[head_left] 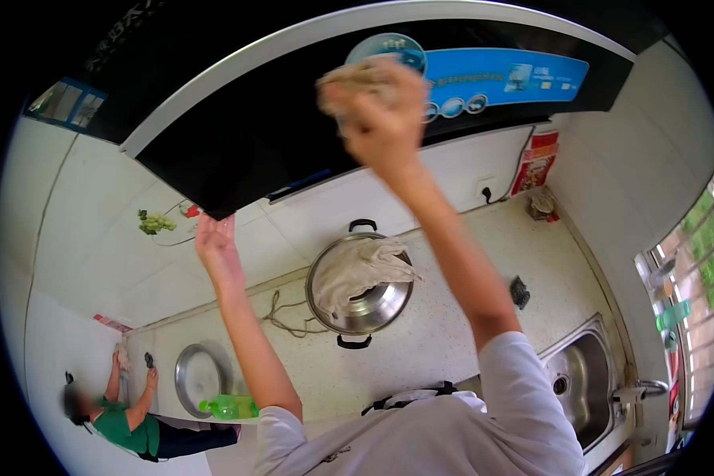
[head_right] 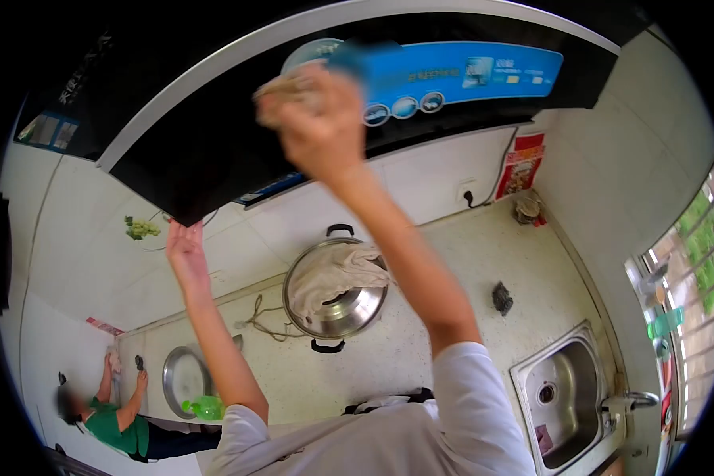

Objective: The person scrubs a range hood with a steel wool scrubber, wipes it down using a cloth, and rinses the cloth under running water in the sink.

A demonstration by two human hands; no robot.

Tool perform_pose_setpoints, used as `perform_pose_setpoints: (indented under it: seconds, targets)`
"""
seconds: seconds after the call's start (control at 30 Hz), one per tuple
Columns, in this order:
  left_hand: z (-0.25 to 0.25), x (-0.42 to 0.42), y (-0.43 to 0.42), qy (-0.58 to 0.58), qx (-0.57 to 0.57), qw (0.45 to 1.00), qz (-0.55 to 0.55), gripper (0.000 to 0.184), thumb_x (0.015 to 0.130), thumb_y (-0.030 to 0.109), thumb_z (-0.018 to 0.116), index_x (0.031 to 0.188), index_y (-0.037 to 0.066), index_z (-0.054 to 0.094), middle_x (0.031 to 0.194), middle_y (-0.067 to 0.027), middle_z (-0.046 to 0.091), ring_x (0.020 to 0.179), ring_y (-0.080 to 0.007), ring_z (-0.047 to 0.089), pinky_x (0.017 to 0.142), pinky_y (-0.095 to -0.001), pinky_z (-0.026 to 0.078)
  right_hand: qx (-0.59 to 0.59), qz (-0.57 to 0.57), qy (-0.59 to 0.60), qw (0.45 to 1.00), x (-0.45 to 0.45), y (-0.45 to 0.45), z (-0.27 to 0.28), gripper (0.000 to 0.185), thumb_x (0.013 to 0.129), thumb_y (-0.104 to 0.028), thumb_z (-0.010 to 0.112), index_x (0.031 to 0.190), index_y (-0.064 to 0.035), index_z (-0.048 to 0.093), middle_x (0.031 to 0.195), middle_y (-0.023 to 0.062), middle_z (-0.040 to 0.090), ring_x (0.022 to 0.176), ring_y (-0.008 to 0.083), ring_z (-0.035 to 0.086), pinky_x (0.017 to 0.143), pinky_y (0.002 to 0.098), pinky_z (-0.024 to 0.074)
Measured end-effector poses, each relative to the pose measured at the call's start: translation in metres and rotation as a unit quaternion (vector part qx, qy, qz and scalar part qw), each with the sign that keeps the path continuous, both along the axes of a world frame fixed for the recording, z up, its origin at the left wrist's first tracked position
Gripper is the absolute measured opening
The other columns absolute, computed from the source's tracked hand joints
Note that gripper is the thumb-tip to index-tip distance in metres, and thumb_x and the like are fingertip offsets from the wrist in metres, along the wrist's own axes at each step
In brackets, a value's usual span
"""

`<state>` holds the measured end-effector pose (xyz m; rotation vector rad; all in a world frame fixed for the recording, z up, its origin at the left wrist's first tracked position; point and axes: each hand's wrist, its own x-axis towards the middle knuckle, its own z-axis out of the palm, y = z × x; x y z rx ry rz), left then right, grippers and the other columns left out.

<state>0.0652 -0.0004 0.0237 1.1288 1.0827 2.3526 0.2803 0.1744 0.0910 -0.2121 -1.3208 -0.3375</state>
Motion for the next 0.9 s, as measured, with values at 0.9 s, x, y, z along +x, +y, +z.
perform_pose_setpoints:
  seconds: [0.9]
  targets:
    - [0.002, -0.005, -0.007, -0.048, 0.012, 0.995, -0.088, 0.065, 0.065, 0.002, 0.038, 0.128, -0.015, 0.031, 0.129, -0.022, 0.043, 0.124, -0.0276, 0.04, 0.112, -0.0386, 0.023, 0.046, -0.001, -0.069, 0.997, -0.038, -0.023, -0.041, 0.021, 0.061, -0.025, 0.075, 0.069, -0.0183, 0.058, 0.106, 0.0058, 0.054, 0.096, 0.0274, 0.051, 0.076, 0.0407, 0.0364]
